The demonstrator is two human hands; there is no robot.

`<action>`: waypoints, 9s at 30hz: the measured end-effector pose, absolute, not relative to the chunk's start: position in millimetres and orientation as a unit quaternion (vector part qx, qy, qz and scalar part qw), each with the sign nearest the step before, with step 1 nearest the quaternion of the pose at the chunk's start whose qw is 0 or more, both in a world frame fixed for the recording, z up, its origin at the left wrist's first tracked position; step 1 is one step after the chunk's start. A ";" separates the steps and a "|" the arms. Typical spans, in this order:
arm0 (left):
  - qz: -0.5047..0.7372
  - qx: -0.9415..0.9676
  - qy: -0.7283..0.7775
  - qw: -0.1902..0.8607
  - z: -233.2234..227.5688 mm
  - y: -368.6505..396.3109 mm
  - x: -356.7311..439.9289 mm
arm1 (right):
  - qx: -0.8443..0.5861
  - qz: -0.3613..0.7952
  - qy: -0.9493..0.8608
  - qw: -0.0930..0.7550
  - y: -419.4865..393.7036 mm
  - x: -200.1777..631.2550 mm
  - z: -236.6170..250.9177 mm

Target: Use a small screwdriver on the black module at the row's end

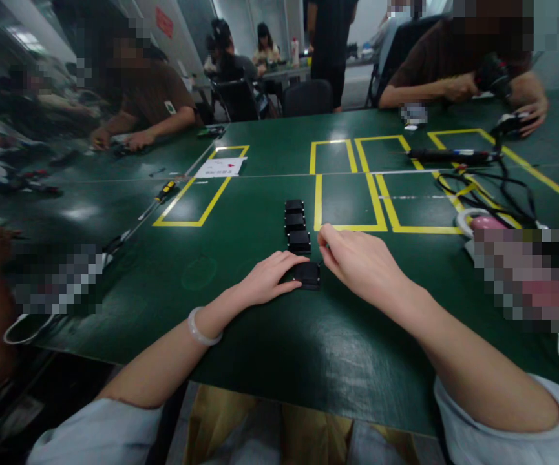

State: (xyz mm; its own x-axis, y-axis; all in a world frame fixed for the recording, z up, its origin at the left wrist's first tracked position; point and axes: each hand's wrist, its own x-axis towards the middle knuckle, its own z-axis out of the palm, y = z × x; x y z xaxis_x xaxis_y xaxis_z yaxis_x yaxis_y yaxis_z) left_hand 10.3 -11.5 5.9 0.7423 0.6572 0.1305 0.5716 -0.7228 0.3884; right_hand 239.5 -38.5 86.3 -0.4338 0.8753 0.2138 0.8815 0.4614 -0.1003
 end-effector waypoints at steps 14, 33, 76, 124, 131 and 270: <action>0.131 0.919 0.334 0.162 6.4 -11.3 10.3 | -0.542 -0.015 -0.834 0.100 -38.8 238.6 87.4; 0.128 0.917 0.340 0.168 6.1 -11.0 11.1 | -0.536 -0.005 -0.835 0.121 -39.2 238.4 85.5; 0.128 0.918 0.334 0.169 6.7 -10.6 10.5 | -0.537 -0.025 -0.839 0.087 -30.0 229.0 95.9; 0.126 0.920 0.331 0.169 7.9 -10.2 10.9 | -0.530 0.014 -0.843 0.090 -31.3 231.5 96.2; 0.131 0.919 0.331 0.169 7.6 -11.0 10.4 | -0.529 0.008 -0.845 0.077 -30.6 233.4 95.3; 0.134 0.919 0.331 0.168 7.5 -10.9 10.8 | -0.545 -0.003 -0.834 0.082 -34.6 231.4 96.1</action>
